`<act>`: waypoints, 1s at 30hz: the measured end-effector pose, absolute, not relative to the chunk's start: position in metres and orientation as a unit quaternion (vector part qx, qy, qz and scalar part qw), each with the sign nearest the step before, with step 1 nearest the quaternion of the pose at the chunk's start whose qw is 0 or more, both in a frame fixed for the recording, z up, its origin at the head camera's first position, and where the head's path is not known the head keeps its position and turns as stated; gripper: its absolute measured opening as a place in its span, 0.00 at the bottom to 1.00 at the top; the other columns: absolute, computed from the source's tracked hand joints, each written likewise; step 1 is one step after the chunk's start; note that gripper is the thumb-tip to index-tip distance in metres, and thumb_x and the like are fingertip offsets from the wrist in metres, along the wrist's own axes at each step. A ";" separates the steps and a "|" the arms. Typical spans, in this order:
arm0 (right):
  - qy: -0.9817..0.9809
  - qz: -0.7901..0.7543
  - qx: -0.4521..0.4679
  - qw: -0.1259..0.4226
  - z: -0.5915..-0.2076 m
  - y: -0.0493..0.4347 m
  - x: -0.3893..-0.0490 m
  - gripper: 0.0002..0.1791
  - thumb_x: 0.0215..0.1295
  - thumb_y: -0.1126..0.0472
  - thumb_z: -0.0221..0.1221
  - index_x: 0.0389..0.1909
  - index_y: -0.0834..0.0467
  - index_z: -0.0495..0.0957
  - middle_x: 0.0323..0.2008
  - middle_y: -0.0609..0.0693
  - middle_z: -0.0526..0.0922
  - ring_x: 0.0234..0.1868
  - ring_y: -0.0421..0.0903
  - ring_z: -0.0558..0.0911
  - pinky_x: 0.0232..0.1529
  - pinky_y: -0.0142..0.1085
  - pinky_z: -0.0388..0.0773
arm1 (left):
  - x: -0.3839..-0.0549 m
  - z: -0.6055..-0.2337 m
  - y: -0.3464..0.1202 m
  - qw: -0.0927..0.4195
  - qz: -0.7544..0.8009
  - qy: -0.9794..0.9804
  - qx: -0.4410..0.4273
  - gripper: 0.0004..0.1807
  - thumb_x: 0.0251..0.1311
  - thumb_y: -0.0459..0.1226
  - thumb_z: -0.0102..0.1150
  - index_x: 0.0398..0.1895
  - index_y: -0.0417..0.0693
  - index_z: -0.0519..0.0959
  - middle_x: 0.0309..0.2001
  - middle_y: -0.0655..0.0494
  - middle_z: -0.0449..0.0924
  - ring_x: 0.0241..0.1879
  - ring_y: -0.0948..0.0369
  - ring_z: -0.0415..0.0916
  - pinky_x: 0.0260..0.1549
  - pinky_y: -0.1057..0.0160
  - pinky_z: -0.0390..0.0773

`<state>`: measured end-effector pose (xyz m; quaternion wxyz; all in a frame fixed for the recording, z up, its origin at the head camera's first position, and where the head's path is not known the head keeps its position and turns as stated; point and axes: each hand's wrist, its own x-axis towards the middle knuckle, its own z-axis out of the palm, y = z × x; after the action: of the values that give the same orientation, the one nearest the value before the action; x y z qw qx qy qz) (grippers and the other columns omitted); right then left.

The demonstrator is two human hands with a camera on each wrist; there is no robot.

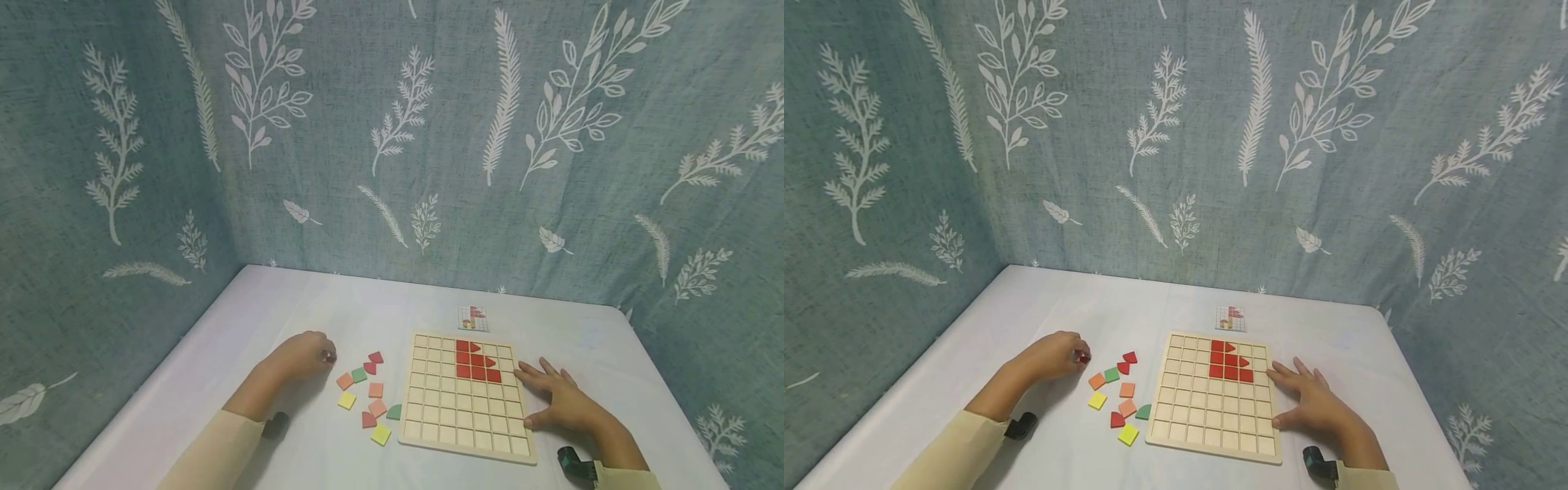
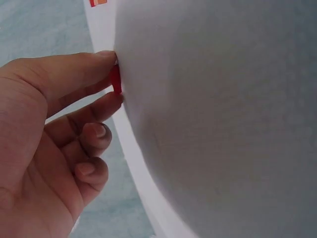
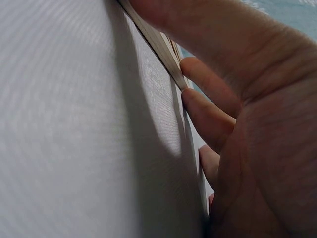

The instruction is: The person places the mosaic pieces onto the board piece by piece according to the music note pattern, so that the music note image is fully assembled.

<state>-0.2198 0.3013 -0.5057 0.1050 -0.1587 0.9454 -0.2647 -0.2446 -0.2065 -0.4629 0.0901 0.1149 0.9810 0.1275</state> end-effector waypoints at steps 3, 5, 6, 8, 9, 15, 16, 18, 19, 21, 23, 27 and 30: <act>0.946 -0.266 -0.155 0.105 -0.506 0.302 -0.221 0.61 0.25 0.35 0.74 0.68 0.55 0.69 0.72 0.54 0.59 0.73 0.65 0.40 0.67 0.61 0.27 | -0.247 -0.464 -0.205 0.091 0.130 0.981 0.111 0.07 0.57 0.38 0.68 0.39 0.55 0.85 0.38 0.62 0.81 0.46 0.57 0.78 0.50 0.53 0.77; 0.945 -0.266 -0.156 0.105 -0.505 0.302 -0.221 0.61 0.25 0.35 0.74 0.68 0.55 0.69 0.72 0.54 0.59 0.73 0.65 0.40 0.67 0.60 0.27 | -0.250 -0.464 -0.202 0.090 0.129 0.981 0.112 0.07 0.57 0.39 0.68 0.38 0.55 0.86 0.38 0.62 0.82 0.47 0.56 0.78 0.51 0.53 0.76; 0.945 -0.266 -0.156 0.105 -0.505 0.303 -0.221 0.61 0.25 0.35 0.74 0.68 0.54 0.69 0.72 0.54 0.59 0.74 0.65 0.40 0.67 0.60 0.27 | -0.251 -0.464 -0.200 0.089 0.128 0.981 0.115 0.07 0.57 0.39 0.69 0.39 0.55 0.86 0.38 0.62 0.83 0.47 0.56 0.79 0.51 0.53 0.76; 0.945 -0.268 -0.155 0.104 -0.505 0.303 -0.222 0.61 0.25 0.35 0.74 0.68 0.54 0.69 0.72 0.53 0.59 0.74 0.65 0.40 0.67 0.60 0.27 | -0.254 -0.463 -0.196 0.086 0.128 0.980 0.126 0.07 0.57 0.39 0.69 0.39 0.54 0.86 0.38 0.62 0.83 0.46 0.57 0.79 0.50 0.53 0.77; 0.944 -0.270 -0.159 0.104 -0.505 0.303 -0.221 0.60 0.26 0.35 0.74 0.68 0.54 0.69 0.72 0.53 0.59 0.74 0.65 0.39 0.67 0.60 0.27 | -0.256 -0.463 -0.193 0.082 0.126 0.979 0.136 0.06 0.57 0.38 0.68 0.39 0.54 0.86 0.38 0.62 0.83 0.46 0.57 0.79 0.50 0.54 0.77; 0.943 -0.269 -0.163 0.104 -0.507 0.304 -0.219 0.59 0.27 0.36 0.74 0.68 0.54 0.69 0.72 0.55 0.60 0.73 0.66 0.40 0.67 0.61 0.28 | -0.269 -0.460 -0.173 0.071 0.124 0.968 0.205 0.05 0.58 0.36 0.66 0.38 0.52 0.86 0.35 0.65 0.81 0.40 0.63 0.78 0.47 0.58 0.78; 0.944 -0.268 -0.160 0.104 -0.507 0.304 -0.219 0.59 0.27 0.36 0.74 0.68 0.54 0.69 0.72 0.54 0.60 0.73 0.66 0.40 0.67 0.61 0.28 | -0.271 -0.460 -0.168 0.076 0.129 0.966 0.209 0.05 0.57 0.36 0.67 0.37 0.53 0.86 0.34 0.65 0.81 0.39 0.63 0.77 0.46 0.58 0.78; 0.945 -0.267 -0.157 0.106 -0.507 0.304 -0.218 0.60 0.27 0.36 0.74 0.68 0.54 0.69 0.72 0.54 0.60 0.73 0.66 0.40 0.67 0.61 0.28 | -0.274 -0.460 -0.158 0.084 0.135 0.965 0.208 0.05 0.57 0.38 0.68 0.37 0.54 0.86 0.34 0.66 0.80 0.37 0.64 0.76 0.46 0.58 0.78; 0.945 -0.268 -0.156 0.107 -0.507 0.303 -0.218 0.60 0.27 0.36 0.74 0.68 0.54 0.69 0.72 0.54 0.60 0.73 0.66 0.40 0.67 0.61 0.28 | -0.276 -0.460 -0.153 0.089 0.138 0.965 0.205 0.05 0.57 0.38 0.68 0.37 0.55 0.86 0.34 0.67 0.80 0.36 0.64 0.76 0.45 0.58 0.78; 0.945 -0.269 -0.156 0.107 -0.507 0.303 -0.217 0.60 0.27 0.36 0.74 0.68 0.54 0.69 0.72 0.55 0.60 0.73 0.66 0.40 0.67 0.61 0.28 | -0.279 -0.459 -0.142 0.094 0.141 0.964 0.204 0.06 0.57 0.40 0.68 0.37 0.56 0.86 0.33 0.68 0.80 0.35 0.65 0.75 0.45 0.58 0.78; 0.944 -0.269 -0.157 0.107 -0.506 0.303 -0.218 0.60 0.27 0.35 0.74 0.68 0.54 0.69 0.72 0.54 0.59 0.73 0.66 0.40 0.67 0.61 0.28 | -0.281 -0.457 -0.130 0.093 0.136 0.963 0.212 0.06 0.58 0.41 0.67 0.38 0.56 0.86 0.34 0.68 0.80 0.35 0.65 0.75 0.44 0.59 0.78; 0.944 -0.267 -0.164 0.105 -0.506 0.304 -0.220 0.59 0.28 0.35 0.74 0.68 0.54 0.69 0.72 0.54 0.59 0.74 0.65 0.39 0.67 0.61 0.28 | -0.286 -0.453 -0.108 0.075 0.121 0.952 0.271 0.07 0.60 0.41 0.66 0.41 0.54 0.86 0.38 0.66 0.81 0.39 0.64 0.78 0.44 0.61 0.78; 0.942 -0.268 -0.172 0.103 -0.506 0.305 -0.221 0.58 0.30 0.36 0.74 0.69 0.54 0.69 0.72 0.54 0.59 0.74 0.65 0.39 0.67 0.61 0.28 | -0.290 -0.450 -0.093 0.056 0.107 0.939 0.323 0.07 0.61 0.41 0.64 0.40 0.53 0.86 0.38 0.65 0.81 0.41 0.64 0.78 0.44 0.62 0.77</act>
<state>-0.2208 0.3050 -0.5063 0.1033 -0.1718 0.9423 -0.2680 -0.2898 -0.0932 -0.4503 0.0561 0.3232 0.9385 0.1074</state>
